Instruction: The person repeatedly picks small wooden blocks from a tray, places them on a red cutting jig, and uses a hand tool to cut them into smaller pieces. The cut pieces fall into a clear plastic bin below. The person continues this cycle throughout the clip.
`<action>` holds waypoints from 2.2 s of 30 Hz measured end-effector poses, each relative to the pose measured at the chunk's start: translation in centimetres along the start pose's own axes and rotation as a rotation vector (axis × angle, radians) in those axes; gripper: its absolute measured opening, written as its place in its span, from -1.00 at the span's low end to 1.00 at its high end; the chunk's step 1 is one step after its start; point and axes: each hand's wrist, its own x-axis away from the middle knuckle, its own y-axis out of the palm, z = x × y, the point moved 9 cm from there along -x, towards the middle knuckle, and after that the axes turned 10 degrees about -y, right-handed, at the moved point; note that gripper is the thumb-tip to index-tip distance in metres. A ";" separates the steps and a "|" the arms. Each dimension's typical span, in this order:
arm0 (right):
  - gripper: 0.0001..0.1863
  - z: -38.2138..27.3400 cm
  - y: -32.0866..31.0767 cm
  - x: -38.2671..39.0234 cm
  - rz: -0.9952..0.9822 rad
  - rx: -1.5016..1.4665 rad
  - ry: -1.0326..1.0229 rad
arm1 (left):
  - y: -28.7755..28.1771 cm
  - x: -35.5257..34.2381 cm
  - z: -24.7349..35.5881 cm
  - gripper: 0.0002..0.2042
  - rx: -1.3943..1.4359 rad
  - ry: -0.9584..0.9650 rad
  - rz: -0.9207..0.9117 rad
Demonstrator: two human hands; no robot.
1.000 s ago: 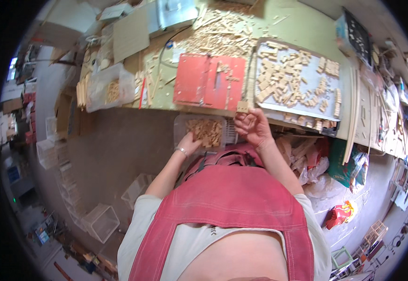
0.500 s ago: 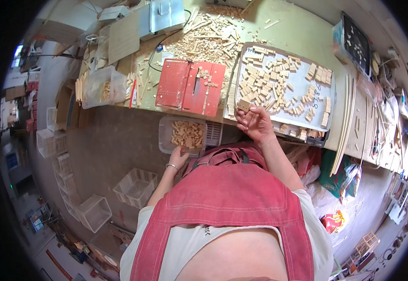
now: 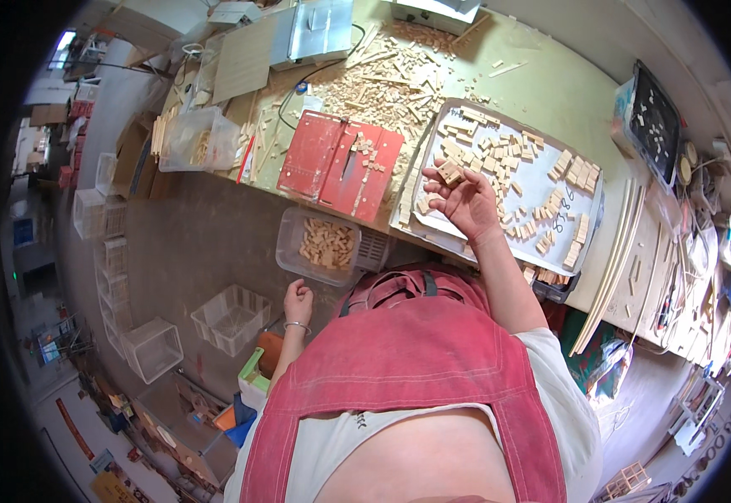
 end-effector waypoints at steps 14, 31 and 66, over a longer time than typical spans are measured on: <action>-0.50 0.8 -7.0 -5.1 0.479 0.199 0.177 | 1.5 5.4 -0.7 -0.58 -0.109 -0.062 0.107; -0.84 -0.5 -7.6 2.4 0.241 0.946 0.046 | 2.0 7.0 -9.1 -0.62 -0.239 -0.226 0.069; -0.79 -11.1 -8.4 -10.1 0.092 2.194 -0.358 | 7.2 16.2 -14.2 -0.60 -0.271 -0.494 0.017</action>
